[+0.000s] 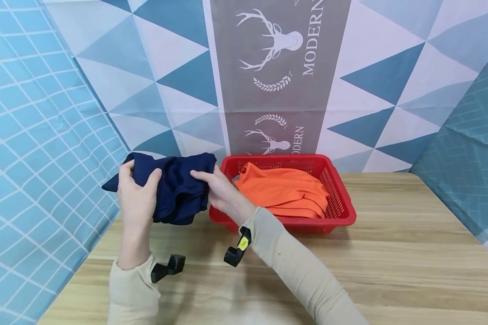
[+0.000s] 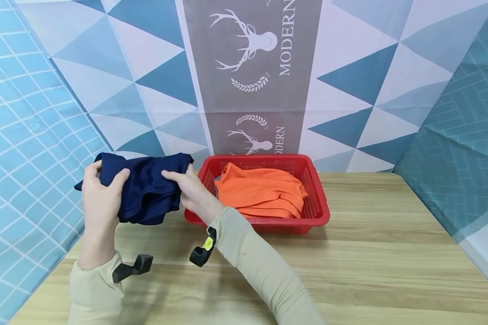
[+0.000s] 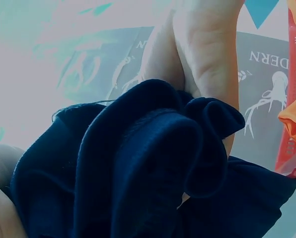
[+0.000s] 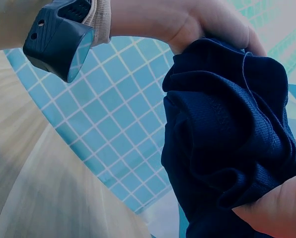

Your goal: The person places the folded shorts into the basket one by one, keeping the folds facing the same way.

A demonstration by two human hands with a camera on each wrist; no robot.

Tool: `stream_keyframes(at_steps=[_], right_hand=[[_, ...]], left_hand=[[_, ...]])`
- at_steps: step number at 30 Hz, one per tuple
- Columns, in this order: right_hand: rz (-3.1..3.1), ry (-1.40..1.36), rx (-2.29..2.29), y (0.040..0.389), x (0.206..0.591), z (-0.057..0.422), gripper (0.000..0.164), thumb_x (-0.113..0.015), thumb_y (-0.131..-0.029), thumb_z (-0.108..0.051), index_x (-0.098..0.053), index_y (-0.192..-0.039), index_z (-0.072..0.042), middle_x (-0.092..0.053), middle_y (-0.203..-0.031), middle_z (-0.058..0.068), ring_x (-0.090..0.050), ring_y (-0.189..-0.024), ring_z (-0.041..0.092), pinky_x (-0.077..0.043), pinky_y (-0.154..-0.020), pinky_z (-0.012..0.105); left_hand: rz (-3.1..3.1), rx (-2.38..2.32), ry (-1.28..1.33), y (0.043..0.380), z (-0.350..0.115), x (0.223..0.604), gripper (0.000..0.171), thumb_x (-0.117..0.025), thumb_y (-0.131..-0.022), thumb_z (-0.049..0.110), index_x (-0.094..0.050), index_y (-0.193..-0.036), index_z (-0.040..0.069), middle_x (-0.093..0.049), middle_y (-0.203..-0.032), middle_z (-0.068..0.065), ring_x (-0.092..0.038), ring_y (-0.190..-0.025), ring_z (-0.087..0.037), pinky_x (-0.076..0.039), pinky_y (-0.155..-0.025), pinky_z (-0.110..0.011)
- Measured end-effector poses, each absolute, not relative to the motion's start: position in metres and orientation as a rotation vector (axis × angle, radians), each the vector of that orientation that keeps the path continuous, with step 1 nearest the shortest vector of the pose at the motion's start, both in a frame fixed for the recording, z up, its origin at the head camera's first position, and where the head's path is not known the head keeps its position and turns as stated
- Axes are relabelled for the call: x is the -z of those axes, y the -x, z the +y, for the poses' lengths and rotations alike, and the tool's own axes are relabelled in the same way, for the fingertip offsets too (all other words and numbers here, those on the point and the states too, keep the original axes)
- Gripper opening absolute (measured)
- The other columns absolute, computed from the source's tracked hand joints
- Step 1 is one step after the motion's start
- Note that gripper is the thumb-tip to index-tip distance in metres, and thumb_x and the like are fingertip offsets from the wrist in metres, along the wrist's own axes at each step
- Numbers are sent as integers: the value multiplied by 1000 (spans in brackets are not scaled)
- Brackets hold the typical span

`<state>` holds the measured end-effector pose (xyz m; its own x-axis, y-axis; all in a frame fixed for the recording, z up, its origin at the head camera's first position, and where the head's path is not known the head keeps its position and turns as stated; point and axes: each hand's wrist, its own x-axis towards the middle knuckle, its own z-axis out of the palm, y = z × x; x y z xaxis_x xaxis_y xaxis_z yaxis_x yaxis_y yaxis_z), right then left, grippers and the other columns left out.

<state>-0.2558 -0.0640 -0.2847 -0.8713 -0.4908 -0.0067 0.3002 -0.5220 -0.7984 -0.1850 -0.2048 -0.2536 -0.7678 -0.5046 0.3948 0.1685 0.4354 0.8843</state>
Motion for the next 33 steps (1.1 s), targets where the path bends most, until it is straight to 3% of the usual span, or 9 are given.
stream_keyframes(at_steps=[8,16,23,33], right_hand=[[1168,318,2421,256,280,-62,40,-52,-90,-5,-37,-123,-22,-47,-121,4,-48,-106,21,-33,-104,39],[1215,401,2442,257,275,-56,48,-50,-90,-5,-30,-130,-22,-42,-128,5,-43,-113,22,-30,-105,40],[1284,484,2439,260,273,-50,43,-50,-90,-4,-31,-125,-21,-44,-120,2,-45,-107,19,-32,-103,38],[1339,507,2483,267,272,-31,50,-48,-90,-1,-26,-129,-21,-40,-125,3,-43,-110,19,-29,-105,39]], left_hand=[[-2043,1358,-219,185,-200,248,44,-58,-86,27,-45,-126,14,-52,-117,-3,-47,-97,-14,-36,-78,-25],[-2030,1338,-200,186,-196,243,44,-59,-85,27,-46,-125,14,-52,-117,-3,-47,-99,-15,-36,-81,-27],[-2033,1362,-179,190,-192,243,46,-59,-85,27,-45,-126,14,-51,-116,-1,-47,-97,-15,-35,-81,-27],[-1966,1527,-55,206,-182,249,43,-60,-85,20,-47,-125,10,-52,-110,-2,-47,-94,-12,-38,-80,-23]])
